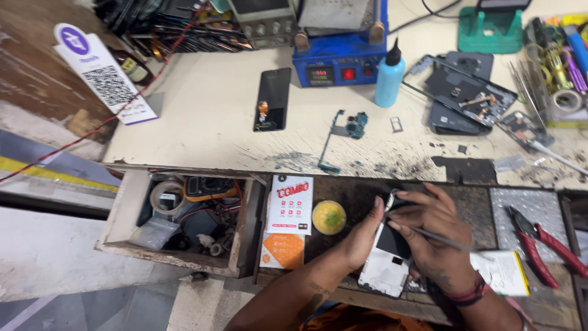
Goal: The person removes a protective film from a smartphone back cover, then uses a metal spudger to pry and clean adhesive residue from the cover's edges. The person also uses a small brush to sweep debris from the cover surface. The phone remains disassembled on the workbench throughout.
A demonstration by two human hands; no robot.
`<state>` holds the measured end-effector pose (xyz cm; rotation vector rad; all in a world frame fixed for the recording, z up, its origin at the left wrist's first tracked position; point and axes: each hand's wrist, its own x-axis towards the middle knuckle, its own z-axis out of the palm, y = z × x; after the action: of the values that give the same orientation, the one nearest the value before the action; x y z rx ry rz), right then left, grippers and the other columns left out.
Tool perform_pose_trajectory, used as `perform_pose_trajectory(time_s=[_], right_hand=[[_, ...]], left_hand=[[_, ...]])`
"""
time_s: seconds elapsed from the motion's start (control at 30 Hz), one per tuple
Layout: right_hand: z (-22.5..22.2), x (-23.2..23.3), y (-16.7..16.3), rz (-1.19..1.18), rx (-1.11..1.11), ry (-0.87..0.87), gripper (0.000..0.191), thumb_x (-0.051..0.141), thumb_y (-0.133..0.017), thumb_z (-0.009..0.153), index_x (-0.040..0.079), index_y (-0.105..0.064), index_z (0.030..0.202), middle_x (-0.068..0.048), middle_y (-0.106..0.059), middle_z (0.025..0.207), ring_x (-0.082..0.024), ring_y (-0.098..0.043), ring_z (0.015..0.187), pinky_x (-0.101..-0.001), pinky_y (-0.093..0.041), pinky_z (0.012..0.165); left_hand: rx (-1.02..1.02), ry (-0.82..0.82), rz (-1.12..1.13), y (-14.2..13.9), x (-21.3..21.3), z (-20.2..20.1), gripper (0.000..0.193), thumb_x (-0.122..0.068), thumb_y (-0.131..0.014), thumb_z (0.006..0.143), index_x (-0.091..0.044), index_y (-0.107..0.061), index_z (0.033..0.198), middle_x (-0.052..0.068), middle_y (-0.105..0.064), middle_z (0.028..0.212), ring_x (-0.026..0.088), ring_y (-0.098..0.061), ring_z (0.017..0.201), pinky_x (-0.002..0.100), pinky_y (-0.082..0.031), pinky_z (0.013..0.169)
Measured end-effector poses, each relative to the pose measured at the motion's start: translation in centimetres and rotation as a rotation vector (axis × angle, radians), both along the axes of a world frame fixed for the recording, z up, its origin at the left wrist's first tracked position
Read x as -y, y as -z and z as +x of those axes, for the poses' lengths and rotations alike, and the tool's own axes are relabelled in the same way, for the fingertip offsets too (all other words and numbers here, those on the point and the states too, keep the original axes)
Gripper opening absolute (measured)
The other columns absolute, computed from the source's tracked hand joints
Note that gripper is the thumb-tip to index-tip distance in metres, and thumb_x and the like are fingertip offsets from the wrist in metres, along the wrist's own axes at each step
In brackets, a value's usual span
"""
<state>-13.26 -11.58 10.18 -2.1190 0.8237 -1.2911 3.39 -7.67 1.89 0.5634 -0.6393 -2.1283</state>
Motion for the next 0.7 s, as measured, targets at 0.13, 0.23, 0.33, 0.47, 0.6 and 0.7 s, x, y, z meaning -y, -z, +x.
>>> perform_pose_trajectory(time_s=[0.13,0.23,0.33,0.47,0.6,0.7], right_hand=[[-0.4,0.9,0.0,0.058,0.092,0.079,0.006,0.010,-0.076,0.089,0.008,-0.074,0.094,-0.004,-0.076,0.101,-0.026,-0.070,0.120,-0.0492,-0.040,0.122],[-0.8,1.2,0.1,0.034,0.073,0.081,0.006,0.010,-0.078,0.089,0.009,-0.073,0.092,-0.005,-0.076,0.101,-0.025,-0.070,0.121,-0.0484,-0.041,0.121],[-0.7,1.1,0.6,-0.018,0.007,-0.017,0.007,0.011,-0.080,0.085,0.010,-0.075,0.089,-0.004,-0.077,0.096,-0.026,-0.070,0.119,-0.0493,-0.040,0.119],[-1.2,1.8,0.8,-0.033,-0.023,-0.003,0.006,0.013,-0.082,0.087,0.013,-0.076,0.087,-0.001,-0.078,0.096,-0.024,-0.068,0.120,-0.0484,-0.040,0.119],[-1.8,2.2,0.7,0.028,0.033,0.084,0.012,0.022,-0.081,0.094,0.012,-0.075,0.094,0.001,-0.077,0.102,-0.018,-0.068,0.121,-0.0433,-0.041,0.118],[-1.5,2.1,0.9,-0.055,-0.035,0.001,0.012,0.023,-0.082,0.090,0.013,-0.076,0.088,0.001,-0.078,0.095,-0.019,-0.068,0.118,-0.0450,-0.041,0.116]], left_hand=[[-0.038,0.040,-0.030,-0.1,-0.4,-0.7,0.100,-0.082,-0.014,0.115,0.013,-0.046,0.131,0.026,-0.067,0.097,0.037,-0.074,0.086,0.042,-0.063,0.074],[-0.097,0.073,-0.021,-0.2,-0.3,-0.9,0.103,-0.083,-0.015,0.110,0.013,-0.047,0.127,0.028,-0.069,0.095,0.038,-0.074,0.087,0.044,-0.064,0.077],[0.075,-0.030,0.139,-0.8,0.1,-0.3,0.101,-0.082,-0.015,0.093,-0.001,-0.054,0.138,0.024,-0.070,0.103,0.033,-0.075,0.083,0.040,-0.063,0.072],[0.071,-0.013,0.049,-1.5,0.1,-0.4,0.102,-0.082,-0.018,0.096,0.003,-0.052,0.139,0.022,-0.069,0.106,0.032,-0.074,0.082,0.040,-0.062,0.072],[0.018,0.057,-0.012,-1.5,0.1,-1.0,0.105,-0.084,-0.019,0.100,0.009,-0.053,0.135,0.023,-0.068,0.102,0.032,-0.074,0.087,0.040,-0.062,0.075],[0.051,-0.006,0.073,-1.3,0.2,-0.4,0.100,-0.083,-0.020,0.092,0.001,-0.055,0.135,0.019,-0.069,0.104,0.031,-0.074,0.084,0.039,-0.062,0.073]])
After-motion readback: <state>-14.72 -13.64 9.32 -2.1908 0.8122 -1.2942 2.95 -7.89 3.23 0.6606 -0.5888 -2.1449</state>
